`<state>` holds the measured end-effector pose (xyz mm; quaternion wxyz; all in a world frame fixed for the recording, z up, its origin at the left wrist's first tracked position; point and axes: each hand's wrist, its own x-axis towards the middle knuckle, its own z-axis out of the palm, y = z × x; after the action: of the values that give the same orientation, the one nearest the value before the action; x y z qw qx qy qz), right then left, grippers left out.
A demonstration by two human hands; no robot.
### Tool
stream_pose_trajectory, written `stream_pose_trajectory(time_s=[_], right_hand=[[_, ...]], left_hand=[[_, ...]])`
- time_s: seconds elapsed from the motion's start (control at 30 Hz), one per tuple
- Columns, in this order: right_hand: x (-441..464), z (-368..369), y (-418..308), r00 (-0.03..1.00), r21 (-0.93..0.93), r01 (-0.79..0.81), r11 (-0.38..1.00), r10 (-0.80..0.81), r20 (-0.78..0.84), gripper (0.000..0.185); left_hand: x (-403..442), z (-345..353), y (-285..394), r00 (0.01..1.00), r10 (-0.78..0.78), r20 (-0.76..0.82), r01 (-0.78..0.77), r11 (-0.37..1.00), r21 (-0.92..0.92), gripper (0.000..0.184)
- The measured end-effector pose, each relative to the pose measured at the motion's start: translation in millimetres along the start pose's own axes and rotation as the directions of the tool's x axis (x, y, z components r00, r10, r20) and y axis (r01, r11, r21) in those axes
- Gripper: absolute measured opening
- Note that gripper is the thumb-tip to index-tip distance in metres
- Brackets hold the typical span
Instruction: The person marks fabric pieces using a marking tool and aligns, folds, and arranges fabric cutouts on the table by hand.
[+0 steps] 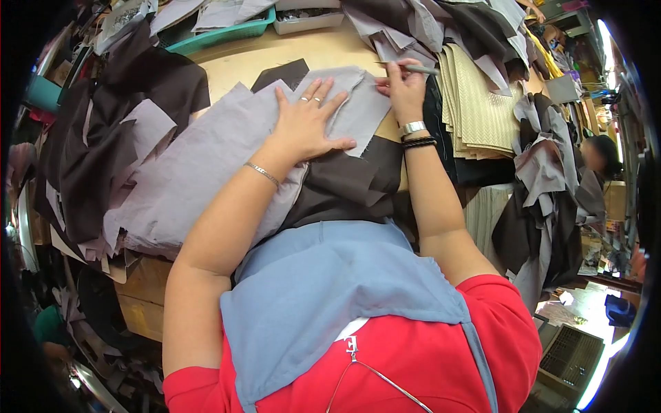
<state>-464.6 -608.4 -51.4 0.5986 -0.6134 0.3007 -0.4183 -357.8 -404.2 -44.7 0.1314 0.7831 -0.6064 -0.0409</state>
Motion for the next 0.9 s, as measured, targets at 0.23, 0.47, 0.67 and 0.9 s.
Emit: stream_pose_trajectory(time_s=[0.23, 0.47, 0.67, 0.9], right_hand=[[-36.5, -8.1, -52.5, 0.907, -0.010, -0.230, 0.973, 0.218, 0.361, 0.016], [-71.5, 12.1, -52.3, 0.816, -0.080, -0.266, 0.961, 0.269, 0.512, 0.017], [-75.7, 13.4, -48.8, 0.785, 0.001, -0.327, 0.945, 0.271, 0.557, 0.025], [-85.4, 17.5, -45.3, 0.865, 0.181, -0.359, 0.916, 0.253, 0.434, 0.020]], left_hand=[[5.4, -22.6, -10.4, 0.996, -0.080, -0.026, 0.055, 0.853, -0.520, 0.069], [-8.4, -23.9, 1.8, 0.976, -0.171, -0.137, -0.012, 0.582, -0.813, 0.019], [-17.5, -26.9, 5.5, 0.963, -0.262, 0.071, 0.140, 0.256, -0.957, 0.023], [-21.1, -31.1, 8.5, 0.949, -0.220, 0.225, 0.245, 0.069, -0.967, 0.022]])
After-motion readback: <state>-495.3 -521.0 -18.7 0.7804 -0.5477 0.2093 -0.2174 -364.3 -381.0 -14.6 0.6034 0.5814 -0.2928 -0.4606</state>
